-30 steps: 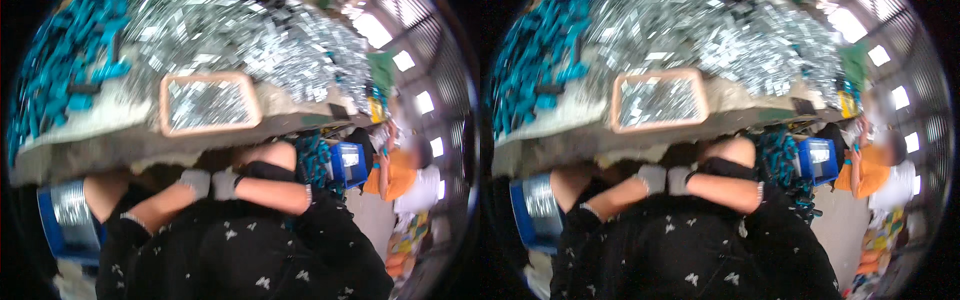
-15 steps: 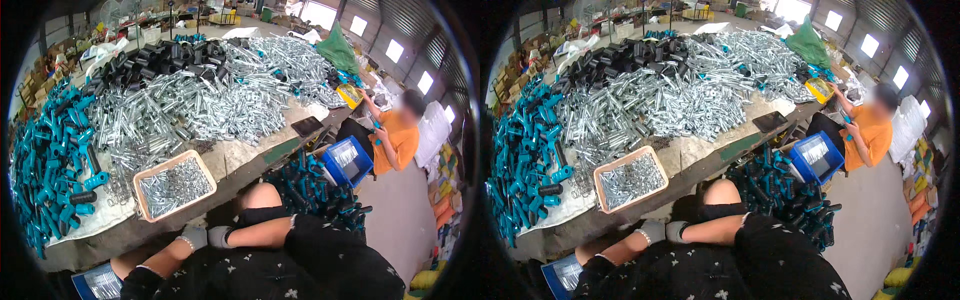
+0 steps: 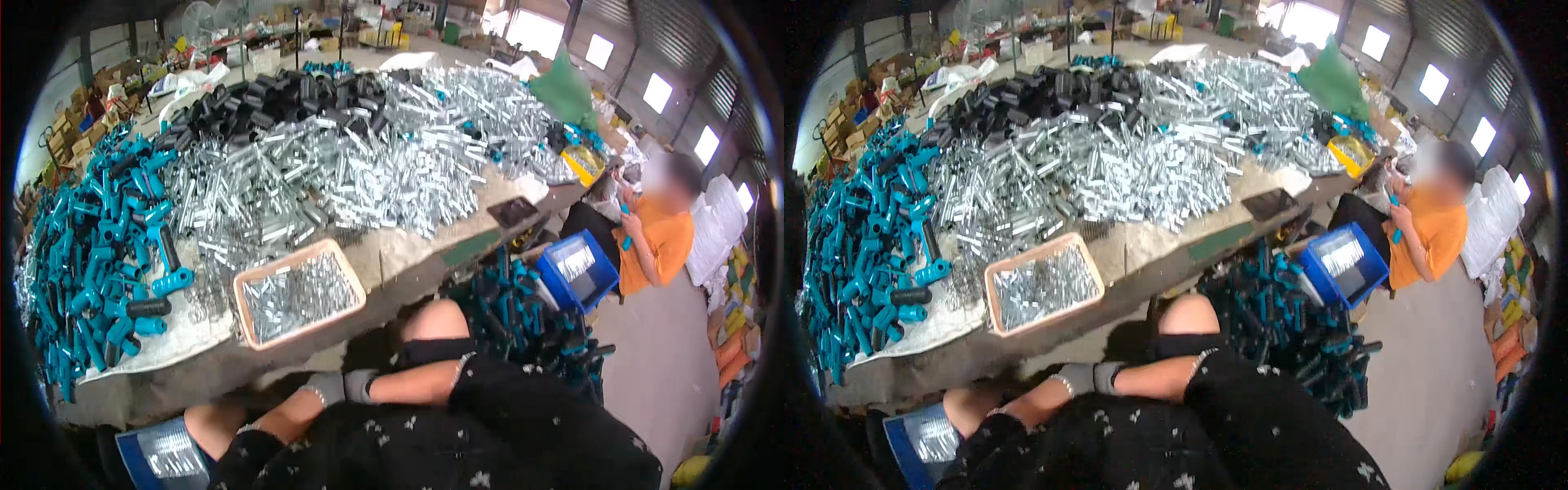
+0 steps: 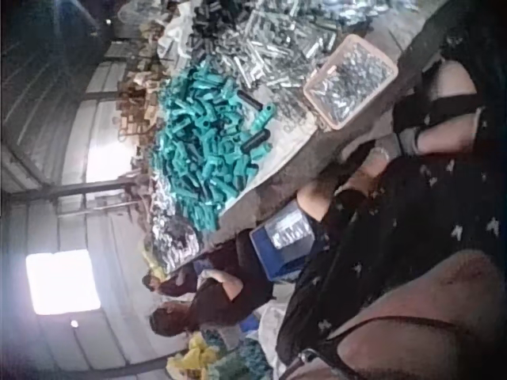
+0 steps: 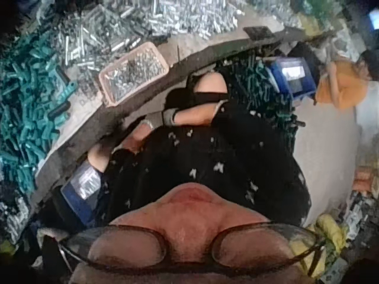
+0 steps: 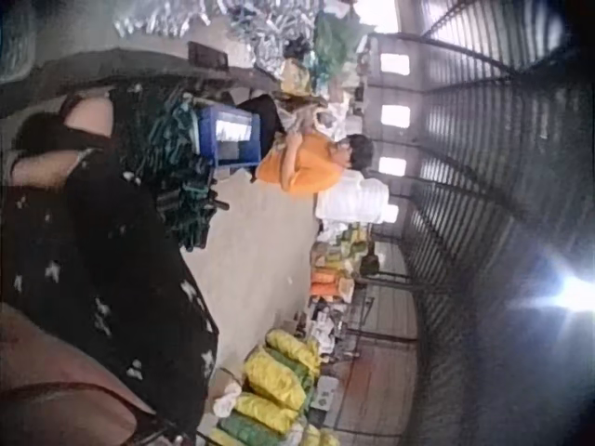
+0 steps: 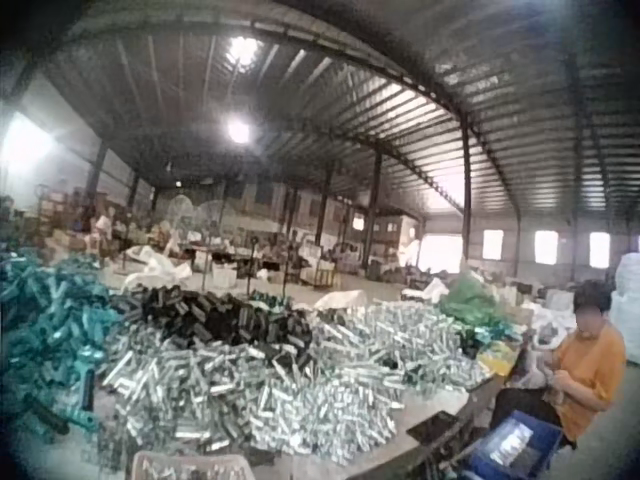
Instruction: The person assembles tool components by inserting metal pins and springs into metal shafts, fitting plastic handles onto the metal assemblies, and placing the tools into a container.
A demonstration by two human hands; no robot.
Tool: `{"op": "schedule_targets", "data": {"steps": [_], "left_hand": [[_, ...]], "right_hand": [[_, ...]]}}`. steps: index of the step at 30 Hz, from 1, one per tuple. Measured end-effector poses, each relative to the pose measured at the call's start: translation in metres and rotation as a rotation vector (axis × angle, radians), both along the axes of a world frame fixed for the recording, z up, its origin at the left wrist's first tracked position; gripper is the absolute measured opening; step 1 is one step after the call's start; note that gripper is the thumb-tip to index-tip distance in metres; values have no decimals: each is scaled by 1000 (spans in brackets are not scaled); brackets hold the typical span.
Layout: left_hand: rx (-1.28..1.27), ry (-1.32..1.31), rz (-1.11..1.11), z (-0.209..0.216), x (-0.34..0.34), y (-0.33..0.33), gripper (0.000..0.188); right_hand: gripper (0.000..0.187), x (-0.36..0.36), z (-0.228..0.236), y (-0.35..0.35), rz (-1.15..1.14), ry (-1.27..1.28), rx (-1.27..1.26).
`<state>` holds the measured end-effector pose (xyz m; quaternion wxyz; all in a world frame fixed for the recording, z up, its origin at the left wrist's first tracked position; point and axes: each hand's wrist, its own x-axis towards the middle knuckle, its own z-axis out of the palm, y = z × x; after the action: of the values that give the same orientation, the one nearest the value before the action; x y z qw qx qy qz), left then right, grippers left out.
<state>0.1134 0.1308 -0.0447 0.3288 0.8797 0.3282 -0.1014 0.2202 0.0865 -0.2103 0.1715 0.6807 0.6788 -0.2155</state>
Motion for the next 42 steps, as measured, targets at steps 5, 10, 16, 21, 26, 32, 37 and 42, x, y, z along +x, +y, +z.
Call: {"op": "schedule_targets", "data": {"steps": [5, 10, 16, 21, 26, 32, 37, 42], "left_hand": [[-213, -113, 134, 10, -20, -4, 50], [-379, -201, 27, 11, -32, -9, 51], [-337, -470, -99, -47, -57, -27, 55], [116, -420, 72, 19, -13, -64, 45], [49, -680, -148, 84, 46, -108, 61], [92, -666, -101, 101, 70, -99, 63], [-128, -645, 73, 66, 45, -91, 56], [-68, -558, 8, 70, 42, -98, 52]], "right_hand": [[27, 26, 75, -9, 253, 257, 9], [25, 56, 111, -9, 373, 562, 156], [25, 142, 329, -104, 85, 770, -8], [30, 164, 310, -207, -195, 861, 369], [42, 219, 356, -324, -472, 211, 880], [55, 231, 448, -474, -1112, 231, 953], [56, 240, 397, -472, -1174, -40, 807], [45, 268, 363, -431, -1103, -156, 643]]}}
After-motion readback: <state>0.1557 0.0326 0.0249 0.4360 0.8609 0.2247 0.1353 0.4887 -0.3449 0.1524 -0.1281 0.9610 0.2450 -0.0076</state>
